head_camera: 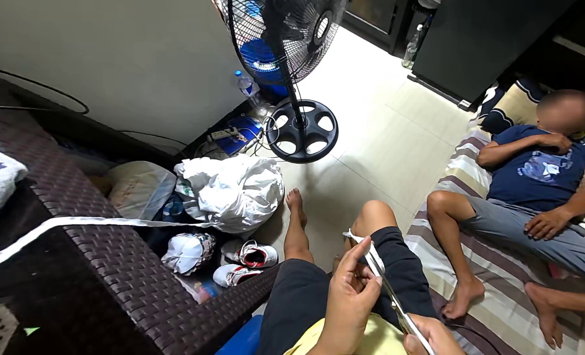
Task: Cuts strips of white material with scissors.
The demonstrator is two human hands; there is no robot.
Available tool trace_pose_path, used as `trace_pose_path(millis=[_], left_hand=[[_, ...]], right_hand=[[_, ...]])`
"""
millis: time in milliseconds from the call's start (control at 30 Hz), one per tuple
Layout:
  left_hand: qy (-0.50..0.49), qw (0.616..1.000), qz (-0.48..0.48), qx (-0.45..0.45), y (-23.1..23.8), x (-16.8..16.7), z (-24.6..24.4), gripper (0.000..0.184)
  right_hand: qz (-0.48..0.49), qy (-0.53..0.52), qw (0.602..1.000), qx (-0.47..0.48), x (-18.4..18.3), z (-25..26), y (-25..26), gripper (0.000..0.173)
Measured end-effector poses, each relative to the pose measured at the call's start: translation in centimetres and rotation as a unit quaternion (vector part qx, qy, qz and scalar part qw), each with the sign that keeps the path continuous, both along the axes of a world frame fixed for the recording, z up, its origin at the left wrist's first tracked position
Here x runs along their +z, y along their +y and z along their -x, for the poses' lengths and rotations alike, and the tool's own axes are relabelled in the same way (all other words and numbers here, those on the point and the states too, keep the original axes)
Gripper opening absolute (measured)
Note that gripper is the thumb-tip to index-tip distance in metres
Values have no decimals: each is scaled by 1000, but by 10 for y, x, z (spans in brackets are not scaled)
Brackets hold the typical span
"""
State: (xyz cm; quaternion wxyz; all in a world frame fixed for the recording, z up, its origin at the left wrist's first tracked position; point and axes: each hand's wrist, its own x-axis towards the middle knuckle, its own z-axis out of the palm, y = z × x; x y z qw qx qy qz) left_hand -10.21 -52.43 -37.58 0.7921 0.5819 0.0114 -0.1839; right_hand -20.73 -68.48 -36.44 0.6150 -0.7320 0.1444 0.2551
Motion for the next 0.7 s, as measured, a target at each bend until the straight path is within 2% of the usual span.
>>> trace_pose_path(millis=[233, 400, 533, 700], left_hand=[[2, 1000, 26, -3, -1, 0, -1, 79], [6, 1000, 23, -12, 0, 0, -1, 82], [19, 1000, 11, -19, 4, -1, -2, 69], [22, 999, -16, 38, 5, 1, -11, 36]], right_hand=[[17, -25, 999, -18, -2, 2, 2, 63], [25, -12, 999, -20, 0, 2, 2, 54], [29, -4, 999, -18, 0, 4, 1, 51], [45, -3, 999, 2, 5, 7, 0, 50]])
